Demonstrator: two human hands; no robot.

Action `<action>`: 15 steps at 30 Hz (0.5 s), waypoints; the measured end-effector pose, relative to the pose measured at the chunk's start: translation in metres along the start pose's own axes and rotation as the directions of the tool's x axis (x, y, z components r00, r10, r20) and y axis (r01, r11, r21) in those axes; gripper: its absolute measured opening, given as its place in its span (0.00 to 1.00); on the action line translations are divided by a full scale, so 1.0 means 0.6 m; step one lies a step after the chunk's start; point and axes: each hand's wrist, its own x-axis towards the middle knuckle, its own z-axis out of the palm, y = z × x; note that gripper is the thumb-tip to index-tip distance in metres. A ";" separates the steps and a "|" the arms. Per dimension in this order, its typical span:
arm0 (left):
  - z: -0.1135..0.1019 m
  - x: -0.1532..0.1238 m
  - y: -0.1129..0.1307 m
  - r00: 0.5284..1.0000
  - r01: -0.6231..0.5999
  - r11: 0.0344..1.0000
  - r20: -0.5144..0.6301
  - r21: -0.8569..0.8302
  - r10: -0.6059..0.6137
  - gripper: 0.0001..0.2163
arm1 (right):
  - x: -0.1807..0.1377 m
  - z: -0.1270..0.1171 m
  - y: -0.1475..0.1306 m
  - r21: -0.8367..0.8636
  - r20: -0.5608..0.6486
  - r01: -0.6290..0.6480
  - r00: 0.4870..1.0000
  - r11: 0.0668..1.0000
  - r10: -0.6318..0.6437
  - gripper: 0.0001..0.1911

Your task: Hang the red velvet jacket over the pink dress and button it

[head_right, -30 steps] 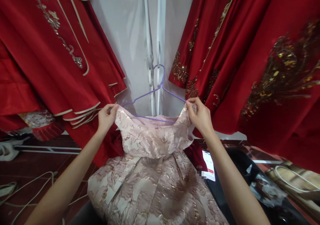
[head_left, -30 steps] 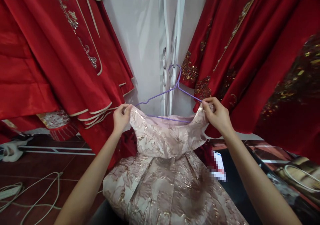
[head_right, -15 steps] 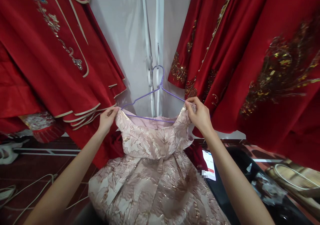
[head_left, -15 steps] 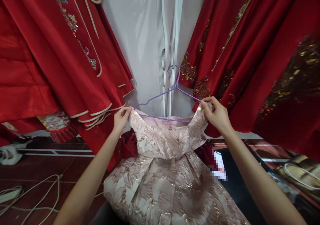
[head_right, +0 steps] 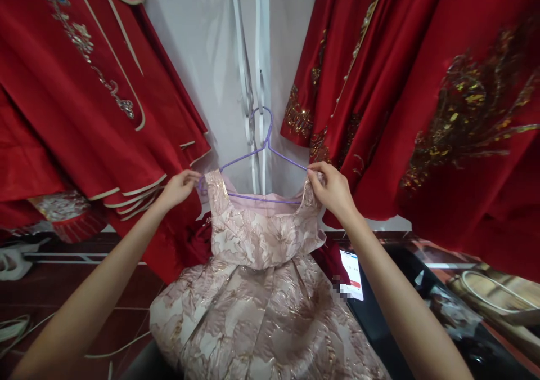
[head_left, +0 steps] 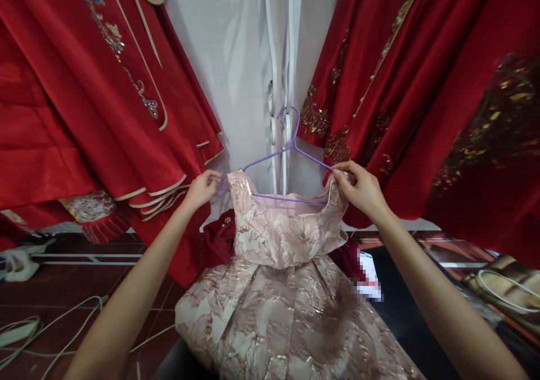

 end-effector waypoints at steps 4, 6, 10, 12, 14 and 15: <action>-0.014 -0.044 -0.075 0.709 -0.073 0.972 0.697 0.223 -0.106 0.33 | 0.000 0.007 -0.006 0.025 -0.050 0.035 0.998 0.999 -0.033 0.13; -0.009 -0.063 -0.091 0.676 -0.179 0.927 0.726 0.330 -0.127 0.38 | 0.001 0.008 -0.009 0.027 -0.065 0.037 0.997 0.999 -0.035 0.13; 0.015 -0.066 -0.093 0.820 -0.195 0.952 0.572 0.236 0.026 0.14 | 0.006 0.008 -0.008 -0.028 -0.043 0.047 0.998 0.999 -0.048 0.16; 0.024 -0.048 -0.088 0.899 -0.044 0.993 0.438 0.112 -0.010 0.18 | 0.012 0.012 -0.003 -0.046 -0.028 0.071 0.997 0.996 -0.072 0.18; 0.029 -0.020 -0.080 0.959 0.139 0.989 0.256 -0.040 -0.125 0.20 | 0.020 0.021 0.005 -0.061 -0.022 0.101 0.994 0.993 -0.103 0.21; 0.030 -0.004 -0.073 0.967 0.200 0.972 0.184 -0.121 -0.176 0.20 | 0.024 0.026 0.009 -0.071 -0.016 0.113 0.993 0.991 -0.115 0.22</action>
